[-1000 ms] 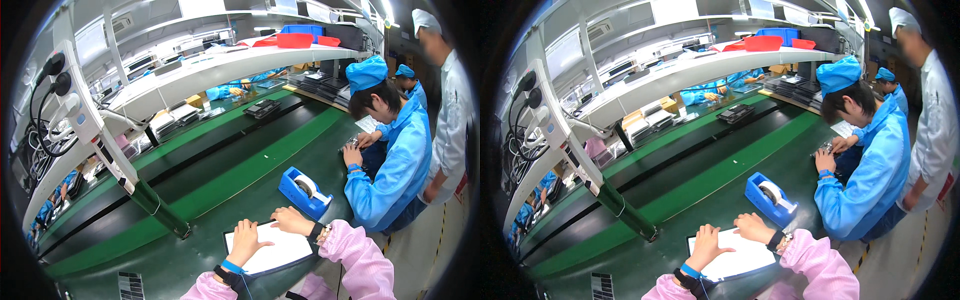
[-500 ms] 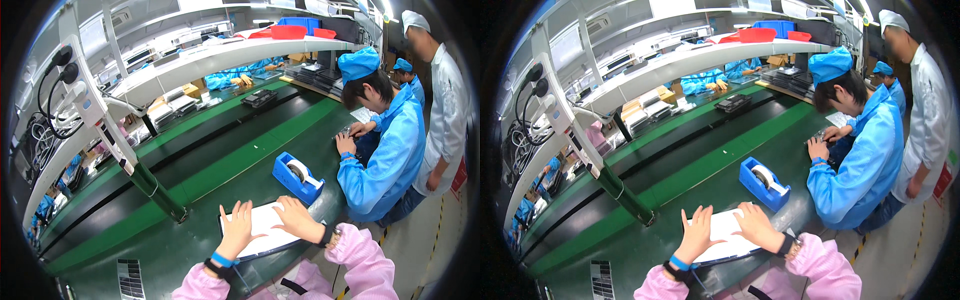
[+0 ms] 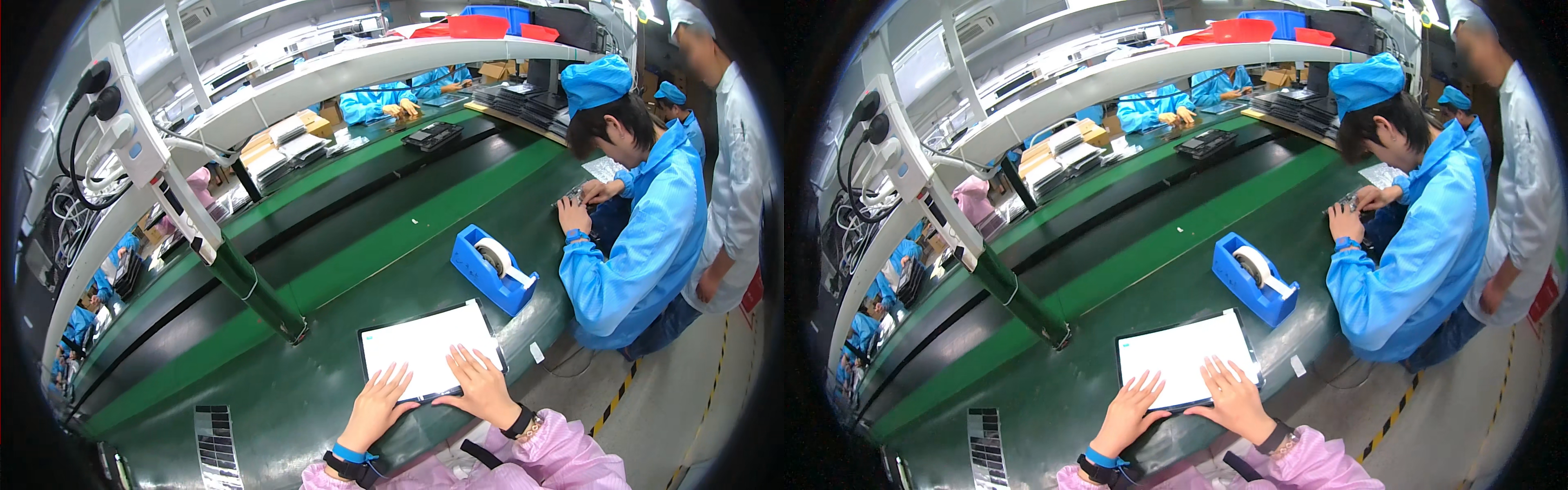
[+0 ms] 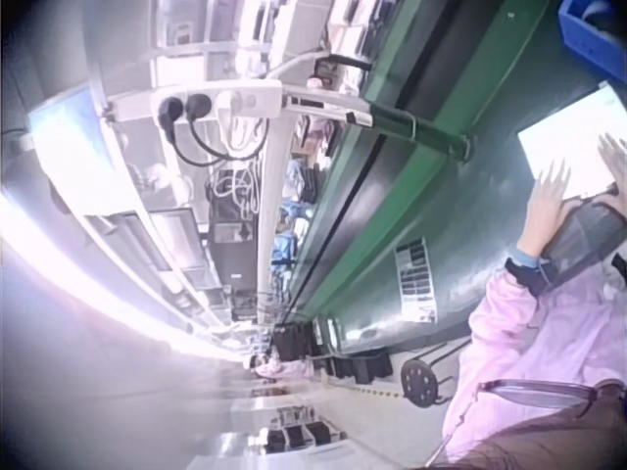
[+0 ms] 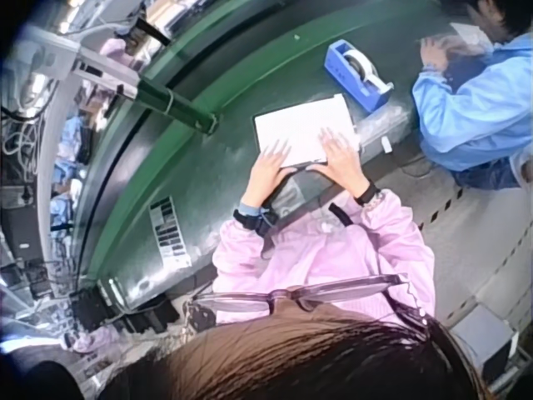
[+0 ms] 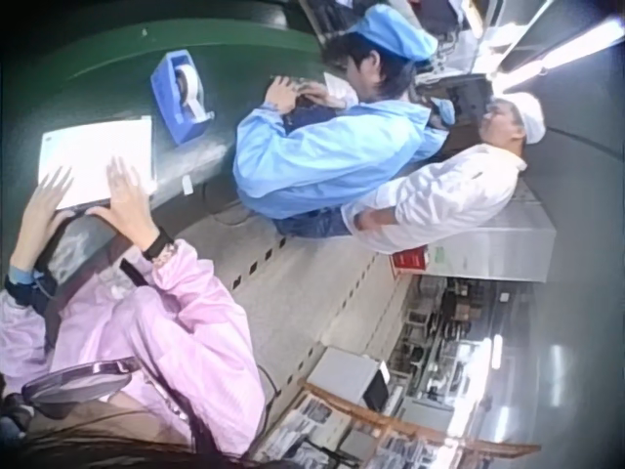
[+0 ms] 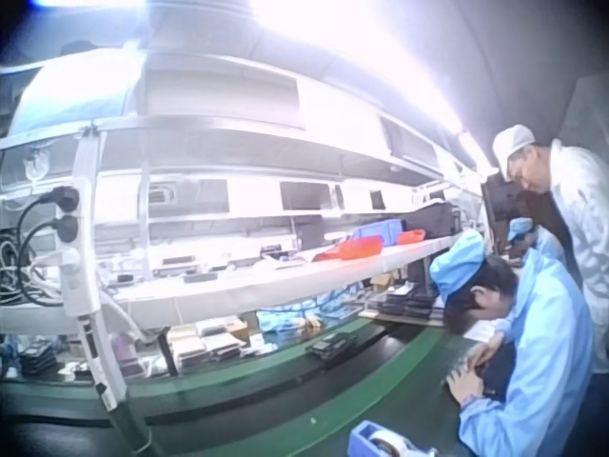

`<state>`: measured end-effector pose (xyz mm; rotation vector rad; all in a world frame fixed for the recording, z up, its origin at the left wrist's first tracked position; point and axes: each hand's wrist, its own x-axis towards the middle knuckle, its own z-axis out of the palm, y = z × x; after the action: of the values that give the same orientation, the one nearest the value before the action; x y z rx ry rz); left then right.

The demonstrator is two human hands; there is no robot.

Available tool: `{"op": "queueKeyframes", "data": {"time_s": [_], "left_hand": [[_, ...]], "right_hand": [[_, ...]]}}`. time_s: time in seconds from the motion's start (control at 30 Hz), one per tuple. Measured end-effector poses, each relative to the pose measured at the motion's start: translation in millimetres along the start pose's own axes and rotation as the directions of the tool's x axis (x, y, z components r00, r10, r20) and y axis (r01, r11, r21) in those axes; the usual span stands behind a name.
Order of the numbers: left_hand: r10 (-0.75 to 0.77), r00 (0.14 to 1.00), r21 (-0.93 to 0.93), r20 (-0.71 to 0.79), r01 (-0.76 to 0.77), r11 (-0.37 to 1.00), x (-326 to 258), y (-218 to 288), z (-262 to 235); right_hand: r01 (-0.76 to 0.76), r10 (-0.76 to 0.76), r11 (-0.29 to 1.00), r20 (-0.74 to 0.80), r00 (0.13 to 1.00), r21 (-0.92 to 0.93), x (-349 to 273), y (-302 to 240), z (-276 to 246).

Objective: Applying protective films and inspecting the back covers of Acer tablets on a manufacturing assembly line.

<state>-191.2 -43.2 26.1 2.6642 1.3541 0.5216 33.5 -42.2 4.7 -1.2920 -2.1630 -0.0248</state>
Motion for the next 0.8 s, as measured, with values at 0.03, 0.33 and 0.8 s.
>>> {"op": "queueKeyframes", "data": {"time_s": [0.03, 0.33, 0.8], "left_hand": [[0.001, 1.000, 0.001, 0.002, -0.001, 1.000, -1, -2, 0], [0.119, 0.984, -0.073, 0.134, -0.110, 0.991, -4, -17, -16], [0.064, 0.991, -0.387, 0.118, -0.013, 0.922, -28, -38, -26]], "right_hand": [[-0.002, 0.002, 1.000, -0.001, 1.000, 0.002, 1, 1, 0], [0.196, -0.203, 0.978, 0.125, 0.971, 0.066, 3, 26, -17], [0.096, -0.167, 0.921, 0.160, 0.973, 0.376, -22, 62, -32]]}}
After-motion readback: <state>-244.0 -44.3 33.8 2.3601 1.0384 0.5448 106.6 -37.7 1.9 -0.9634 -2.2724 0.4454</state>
